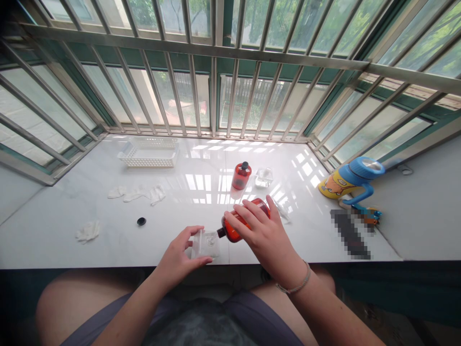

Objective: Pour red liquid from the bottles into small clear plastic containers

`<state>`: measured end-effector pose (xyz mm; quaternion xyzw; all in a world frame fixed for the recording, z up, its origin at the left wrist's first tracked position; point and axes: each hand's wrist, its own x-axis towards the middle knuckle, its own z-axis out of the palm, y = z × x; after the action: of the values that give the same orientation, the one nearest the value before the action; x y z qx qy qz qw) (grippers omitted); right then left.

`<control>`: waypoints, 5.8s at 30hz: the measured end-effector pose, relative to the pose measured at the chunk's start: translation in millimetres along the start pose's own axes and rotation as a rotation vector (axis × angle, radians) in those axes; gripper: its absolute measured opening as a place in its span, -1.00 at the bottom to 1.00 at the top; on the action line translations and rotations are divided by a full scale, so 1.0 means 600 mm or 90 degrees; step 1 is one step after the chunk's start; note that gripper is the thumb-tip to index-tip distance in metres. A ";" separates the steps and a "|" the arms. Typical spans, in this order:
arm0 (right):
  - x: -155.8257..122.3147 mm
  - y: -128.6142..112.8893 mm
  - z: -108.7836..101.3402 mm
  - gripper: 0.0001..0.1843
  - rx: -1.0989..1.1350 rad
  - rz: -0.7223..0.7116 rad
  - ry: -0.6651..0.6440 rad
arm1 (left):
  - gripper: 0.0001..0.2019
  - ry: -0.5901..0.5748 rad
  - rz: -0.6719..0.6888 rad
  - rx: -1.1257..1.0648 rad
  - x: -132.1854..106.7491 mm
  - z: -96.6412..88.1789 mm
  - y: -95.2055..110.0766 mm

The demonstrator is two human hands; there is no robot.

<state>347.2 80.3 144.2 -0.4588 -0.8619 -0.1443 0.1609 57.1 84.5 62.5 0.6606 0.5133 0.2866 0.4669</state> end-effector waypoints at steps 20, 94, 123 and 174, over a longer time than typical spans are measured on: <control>0.021 0.007 -0.016 -0.43 -0.031 -0.032 0.013 | -0.30 0.010 -0.004 -0.036 0.007 0.003 -0.003; 0.066 0.004 -0.048 -0.42 -0.077 -0.109 0.030 | -0.26 0.029 -0.029 -0.098 0.010 -0.004 0.006; 0.078 0.000 -0.061 -0.49 -0.103 -0.154 0.027 | -0.25 0.029 -0.002 -0.092 0.015 -0.004 0.005; 0.113 0.004 -0.128 -0.52 -0.122 -0.191 0.038 | -0.22 0.043 0.037 -0.196 0.033 0.003 0.033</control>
<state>324.5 101.4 241.7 -0.3336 -0.8978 -0.2617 0.1188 72.9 101.7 77.8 0.5856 0.4595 0.3972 0.5368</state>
